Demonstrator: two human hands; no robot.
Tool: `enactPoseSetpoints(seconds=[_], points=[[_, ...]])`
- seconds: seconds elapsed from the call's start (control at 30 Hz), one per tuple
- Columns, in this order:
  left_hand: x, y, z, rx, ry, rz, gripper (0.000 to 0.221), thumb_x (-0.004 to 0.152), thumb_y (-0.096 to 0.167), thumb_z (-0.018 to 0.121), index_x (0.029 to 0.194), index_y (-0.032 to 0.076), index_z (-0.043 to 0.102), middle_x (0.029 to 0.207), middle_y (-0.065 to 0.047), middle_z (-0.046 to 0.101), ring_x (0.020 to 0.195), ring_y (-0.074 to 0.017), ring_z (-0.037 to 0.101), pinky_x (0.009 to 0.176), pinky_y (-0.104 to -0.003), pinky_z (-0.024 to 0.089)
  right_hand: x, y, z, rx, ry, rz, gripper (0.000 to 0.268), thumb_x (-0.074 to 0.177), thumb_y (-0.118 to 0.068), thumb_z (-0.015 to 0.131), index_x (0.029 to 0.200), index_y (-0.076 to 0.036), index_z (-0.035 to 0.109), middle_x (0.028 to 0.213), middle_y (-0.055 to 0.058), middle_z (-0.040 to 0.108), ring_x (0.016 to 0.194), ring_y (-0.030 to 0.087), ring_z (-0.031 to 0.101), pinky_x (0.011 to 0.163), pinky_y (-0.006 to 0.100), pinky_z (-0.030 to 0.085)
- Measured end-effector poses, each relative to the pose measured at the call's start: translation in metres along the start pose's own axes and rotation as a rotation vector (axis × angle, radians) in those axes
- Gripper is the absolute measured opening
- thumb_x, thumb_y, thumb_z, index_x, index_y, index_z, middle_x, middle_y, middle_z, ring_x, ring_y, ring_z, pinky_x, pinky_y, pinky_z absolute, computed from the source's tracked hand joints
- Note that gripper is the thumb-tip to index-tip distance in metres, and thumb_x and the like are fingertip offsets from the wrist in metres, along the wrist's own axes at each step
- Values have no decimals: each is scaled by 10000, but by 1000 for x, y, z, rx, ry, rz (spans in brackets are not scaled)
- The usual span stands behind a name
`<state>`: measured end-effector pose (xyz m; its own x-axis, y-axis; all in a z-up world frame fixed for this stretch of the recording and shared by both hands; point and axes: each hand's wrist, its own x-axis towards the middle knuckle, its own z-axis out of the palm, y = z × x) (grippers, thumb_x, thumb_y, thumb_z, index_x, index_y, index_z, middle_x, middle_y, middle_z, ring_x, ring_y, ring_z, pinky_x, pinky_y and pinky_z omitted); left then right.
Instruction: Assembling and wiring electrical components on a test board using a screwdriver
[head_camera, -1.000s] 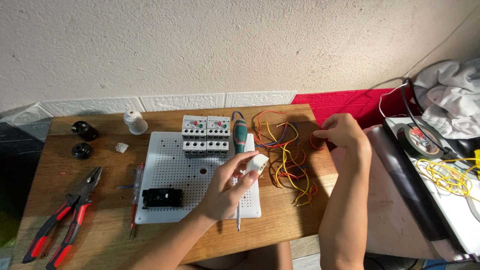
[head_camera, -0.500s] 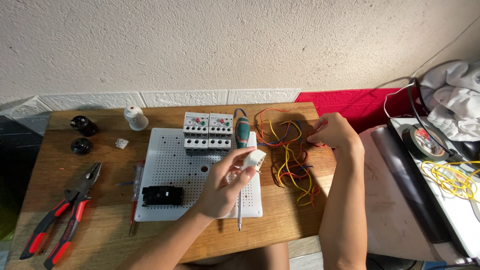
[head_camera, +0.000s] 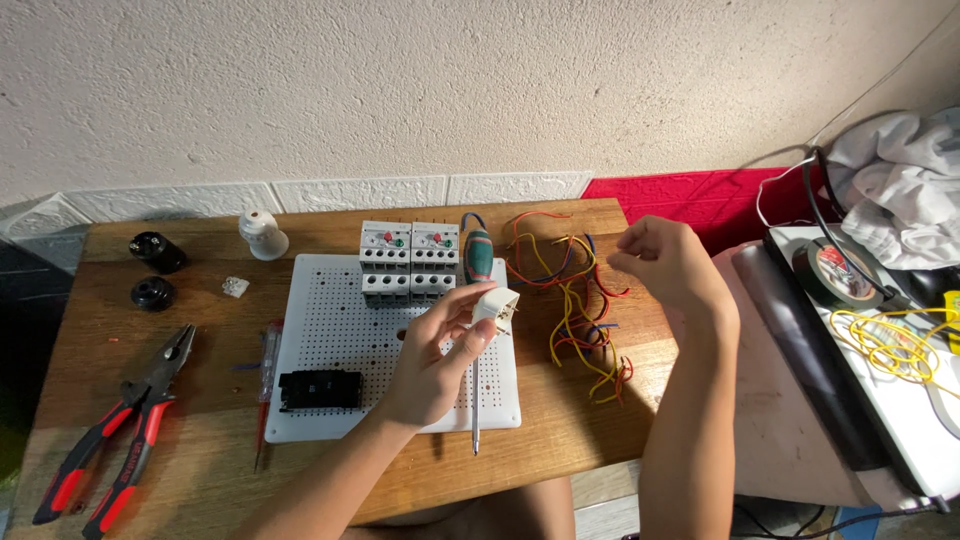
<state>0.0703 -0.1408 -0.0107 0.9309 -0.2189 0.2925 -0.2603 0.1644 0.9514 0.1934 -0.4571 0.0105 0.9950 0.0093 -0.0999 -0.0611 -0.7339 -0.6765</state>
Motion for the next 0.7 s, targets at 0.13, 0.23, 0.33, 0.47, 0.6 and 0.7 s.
enactPoseSetpoints(seconds=[0.13,0.23,0.33,0.47,0.6,0.7], points=[[1,-5,-3,16,19,4,543,1004,354,581,1427,16,549,1105,-181,659,965,-229,634,820,-388,512,-53,-9,-6,37,53,-96,140,858,-122,808,984,-88,756,773,59,730,648,128,536,601,269,445],[1,-5,-3,-5,31,4,537,1001,353,589,1416,13,560,1105,-202,667,952,-244,638,813,-399,518,-74,-5,-7,-9,89,-90,146,858,-57,790,1003,-79,785,758,125,736,622,184,531,583,306,446],[1,-7,-2,-11,28,11,526,1005,345,590,1412,14,565,1104,-200,670,947,-238,637,798,-388,515,-81,-8,0,-74,32,-111,174,838,-63,781,992,-137,814,712,76,729,573,140,481,543,277,454],[1,-8,-4,4,35,44,507,1013,325,580,1409,8,570,1075,-206,672,899,-236,628,781,-391,516,-82,-15,10,-185,-77,-165,193,815,-83,797,1002,-128,806,813,115,779,652,237,593,631,378,512],[2,-9,-5,13,50,86,473,1030,285,566,1402,-7,574,1045,-206,670,856,-219,610,764,-377,505,-77,-14,17,-324,-116,-120,207,847,-151,772,1047,-206,787,824,79,775,776,316,718,761,463,563],[2,-13,-6,8,65,86,462,1028,291,573,1388,3,591,1037,-190,680,836,-210,604,769,-373,505,-77,-17,23,-314,-102,-96,183,862,-157,768,1034,-216,788,778,75,731,709,303,685,746,448,555]])
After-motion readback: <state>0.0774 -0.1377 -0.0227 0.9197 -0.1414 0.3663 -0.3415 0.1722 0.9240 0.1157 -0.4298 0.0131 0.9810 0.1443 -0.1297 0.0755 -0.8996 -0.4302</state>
